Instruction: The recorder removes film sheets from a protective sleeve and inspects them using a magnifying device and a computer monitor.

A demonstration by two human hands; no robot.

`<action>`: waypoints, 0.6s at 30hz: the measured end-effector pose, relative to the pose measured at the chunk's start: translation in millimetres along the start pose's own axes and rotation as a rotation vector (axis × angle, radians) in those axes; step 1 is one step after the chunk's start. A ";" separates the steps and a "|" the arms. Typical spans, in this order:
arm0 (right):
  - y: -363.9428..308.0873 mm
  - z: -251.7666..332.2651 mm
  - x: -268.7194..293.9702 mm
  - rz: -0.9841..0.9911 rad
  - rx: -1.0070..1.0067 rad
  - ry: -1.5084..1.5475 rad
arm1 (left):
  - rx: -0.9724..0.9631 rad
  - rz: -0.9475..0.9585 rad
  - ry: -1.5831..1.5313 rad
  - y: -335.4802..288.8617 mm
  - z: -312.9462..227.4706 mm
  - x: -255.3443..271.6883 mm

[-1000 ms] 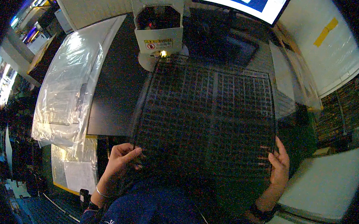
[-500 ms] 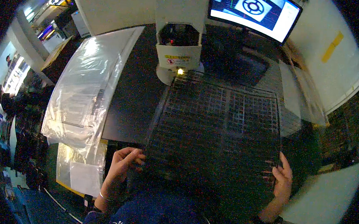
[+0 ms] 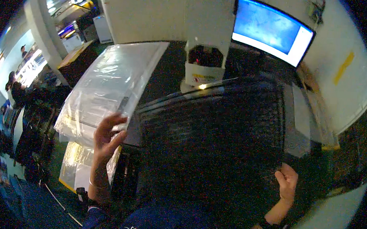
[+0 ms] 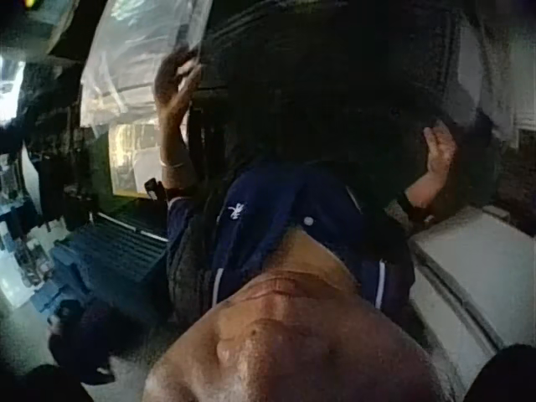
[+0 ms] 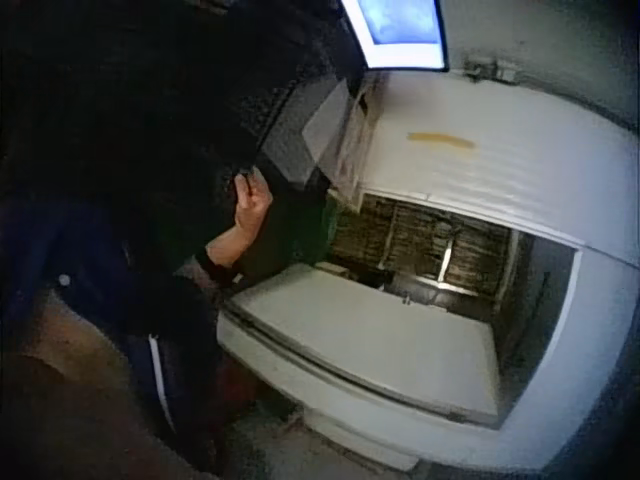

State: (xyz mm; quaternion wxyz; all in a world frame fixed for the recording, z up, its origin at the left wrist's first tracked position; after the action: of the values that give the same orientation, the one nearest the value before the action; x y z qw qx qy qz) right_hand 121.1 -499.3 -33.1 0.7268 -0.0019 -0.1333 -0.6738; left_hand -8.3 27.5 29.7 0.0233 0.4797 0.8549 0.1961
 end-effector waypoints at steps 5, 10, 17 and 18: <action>46.4 38.1 -48.7 0.134 0.264 -0.094 | -0.451 0.037 0.349 30.1 -56.4 1.4; 86.3 84.4 -73.2 0.334 0.534 0.040 | -0.185 0.492 0.420 26.2 -84.6 18.1; 123.2 167.9 -129.8 0.337 0.459 -0.068 | -0.256 0.354 0.300 8.6 -98.8 45.2; 121.1 186.9 -146.9 0.327 0.443 -0.044 | -0.252 0.350 0.297 6.7 -89.4 52.9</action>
State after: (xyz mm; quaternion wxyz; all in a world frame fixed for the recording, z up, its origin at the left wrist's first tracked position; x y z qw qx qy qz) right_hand 195.8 -310.2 139.7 0.8056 0.1212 -0.2911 -0.5016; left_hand -51.7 46.5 122.4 -0.0772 0.5798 0.7217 0.3703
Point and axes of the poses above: each hand's wrist, its own y-axis towards the middle knuckle, its own x-axis out of the back of the hand, z = x × y, the point moved 3 cm from there along y, towards the middle knuckle, and after that the axes turned 1 degree about -z, right-handed, at the moved point
